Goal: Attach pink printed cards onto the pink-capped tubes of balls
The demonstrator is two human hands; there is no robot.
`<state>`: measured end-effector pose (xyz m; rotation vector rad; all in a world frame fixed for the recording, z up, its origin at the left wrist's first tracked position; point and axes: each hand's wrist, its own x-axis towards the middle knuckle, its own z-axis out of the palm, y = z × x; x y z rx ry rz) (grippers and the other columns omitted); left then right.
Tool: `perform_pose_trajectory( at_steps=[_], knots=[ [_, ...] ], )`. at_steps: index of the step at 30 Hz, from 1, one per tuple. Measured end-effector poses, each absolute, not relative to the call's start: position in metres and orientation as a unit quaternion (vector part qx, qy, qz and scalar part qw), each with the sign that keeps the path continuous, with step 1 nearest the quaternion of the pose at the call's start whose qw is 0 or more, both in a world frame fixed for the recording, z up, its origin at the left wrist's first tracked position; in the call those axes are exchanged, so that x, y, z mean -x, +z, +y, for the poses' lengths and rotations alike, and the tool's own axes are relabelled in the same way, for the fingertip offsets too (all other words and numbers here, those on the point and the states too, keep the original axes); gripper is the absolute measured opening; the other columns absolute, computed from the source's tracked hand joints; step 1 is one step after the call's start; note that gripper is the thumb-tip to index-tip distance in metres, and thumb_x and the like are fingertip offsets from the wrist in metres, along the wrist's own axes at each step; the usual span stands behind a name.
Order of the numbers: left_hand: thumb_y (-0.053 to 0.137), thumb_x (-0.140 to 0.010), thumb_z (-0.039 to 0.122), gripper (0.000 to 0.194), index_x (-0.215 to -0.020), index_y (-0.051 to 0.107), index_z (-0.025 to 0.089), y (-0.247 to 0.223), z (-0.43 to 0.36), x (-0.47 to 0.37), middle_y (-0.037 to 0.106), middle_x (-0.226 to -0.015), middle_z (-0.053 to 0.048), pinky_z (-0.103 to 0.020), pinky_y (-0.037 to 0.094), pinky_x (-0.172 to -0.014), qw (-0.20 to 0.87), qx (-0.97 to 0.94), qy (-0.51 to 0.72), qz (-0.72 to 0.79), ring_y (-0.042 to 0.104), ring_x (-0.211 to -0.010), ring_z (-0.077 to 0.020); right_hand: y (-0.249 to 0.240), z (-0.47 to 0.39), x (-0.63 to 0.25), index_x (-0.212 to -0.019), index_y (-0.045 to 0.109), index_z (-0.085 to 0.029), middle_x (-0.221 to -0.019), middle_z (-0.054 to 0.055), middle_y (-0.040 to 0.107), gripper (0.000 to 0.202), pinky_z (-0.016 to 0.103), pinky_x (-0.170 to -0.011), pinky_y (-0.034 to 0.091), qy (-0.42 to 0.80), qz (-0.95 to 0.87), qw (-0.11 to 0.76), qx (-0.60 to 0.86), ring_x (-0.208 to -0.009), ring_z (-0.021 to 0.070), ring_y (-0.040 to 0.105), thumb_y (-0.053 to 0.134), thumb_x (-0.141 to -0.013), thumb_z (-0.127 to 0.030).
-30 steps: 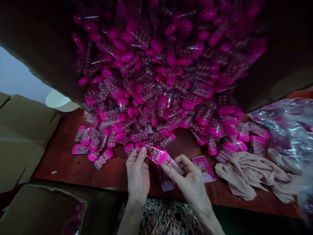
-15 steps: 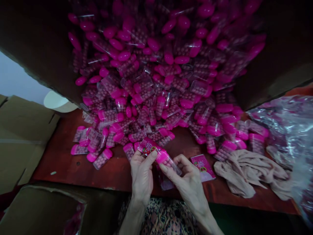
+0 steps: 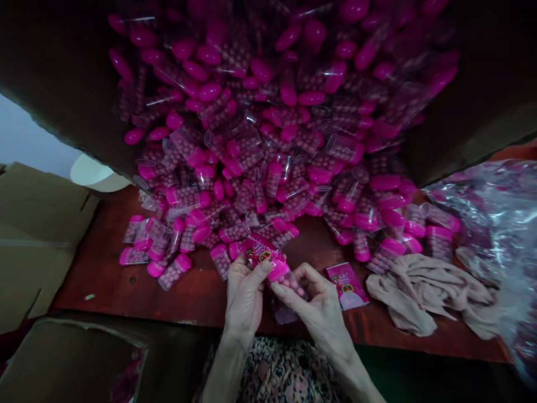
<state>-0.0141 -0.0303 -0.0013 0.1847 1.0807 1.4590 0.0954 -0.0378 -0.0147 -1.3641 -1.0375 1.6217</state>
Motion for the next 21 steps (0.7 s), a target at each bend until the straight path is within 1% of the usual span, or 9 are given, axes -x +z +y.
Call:
perform_pose_trajectory(
  at_steps=[4,6,10,13,16,19,21],
  knots=[
    [0.072,-0.068,0.025,0.021,-0.083,0.064,0.014,-0.0026,-0.0325,0.0129,0.071,-0.075,-0.005,-0.028,0.050,-0.065,0.648,-0.047,0.615,0.447,0.065,-0.067,-0.0163,-0.0167,-0.0358,-0.0931,-0.062,0.046,-0.018,-0.052,-0.008,0.039,0.035,0.017,-0.040,0.026,0.676,-0.357,0.386,0.516,-0.045,0.0052,0.031,0.074,-0.063,-0.039],
    [0.070,-0.070,0.028,0.019,-0.082,0.065,0.014,-0.0020,-0.0338,0.0117,0.071,-0.075,-0.006,-0.029,0.050,-0.067,0.653,-0.042,0.609,0.448,0.065,-0.067,-0.0171,-0.0185,-0.0363,-0.0920,-0.064,0.047,-0.018,-0.052,-0.007,0.041,0.033,0.017,-0.039,0.027,0.667,-0.358,0.392,0.523,-0.044,0.0053,0.032,0.073,-0.064,-0.040],
    [0.071,-0.068,0.024,0.012,-0.072,0.068,0.013,0.0007,-0.0358,0.0102,0.070,-0.065,-0.005,-0.028,0.049,-0.065,0.643,-0.076,0.605,0.464,0.064,-0.060,-0.0154,-0.0199,-0.0398,-0.0904,-0.065,0.050,-0.018,-0.058,-0.004,0.048,0.029,0.018,-0.045,0.034,0.590,-0.421,0.402,0.559,-0.051,0.0075,0.040,0.072,-0.067,-0.038],
    [0.071,-0.067,0.023,0.009,-0.066,0.068,0.014,0.0017,-0.0361,0.0112,0.070,-0.063,-0.005,-0.027,0.048,-0.061,0.637,-0.084,0.599,0.477,0.061,-0.053,-0.0133,-0.0188,-0.0428,-0.0892,-0.065,0.050,-0.018,-0.058,-0.005,0.046,0.028,0.020,-0.049,0.035,0.517,-0.482,0.400,0.584,-0.052,0.0083,0.040,0.070,-0.070,-0.037],
    [0.072,-0.066,0.028,0.015,-0.067,0.069,0.014,0.0009,-0.0358,0.0139,0.071,-0.070,-0.007,-0.030,0.050,-0.061,0.665,-0.083,0.582,0.461,0.061,-0.055,-0.0152,-0.0173,-0.0445,-0.0888,-0.065,0.049,-0.019,-0.056,-0.005,0.045,0.028,0.022,-0.049,0.034,0.498,-0.507,0.394,0.583,-0.051,0.0086,0.039,0.069,-0.071,-0.038],
    [0.072,-0.065,0.036,0.025,-0.075,0.070,0.013,-0.0004,-0.0359,0.0165,0.072,-0.077,-0.011,-0.034,0.051,-0.064,0.698,-0.077,0.569,0.427,0.065,-0.063,-0.0200,-0.0162,-0.0445,-0.0894,-0.066,0.049,-0.019,-0.059,-0.004,0.048,0.027,0.021,-0.050,0.036,0.550,-0.480,0.396,0.557,-0.053,0.0090,0.042,0.068,-0.073,-0.038],
    [0.072,-0.065,0.040,0.031,-0.079,0.070,0.013,-0.0012,-0.0362,0.0172,0.072,-0.078,-0.012,-0.036,0.052,-0.065,0.712,-0.077,0.567,0.408,0.065,-0.066,-0.0214,-0.0161,-0.0441,-0.0899,-0.066,0.050,-0.019,-0.061,-0.004,0.049,0.026,0.020,-0.049,0.037,0.577,-0.462,0.399,0.542,-0.054,0.0089,0.043,0.068,-0.072,-0.037]
  ],
)
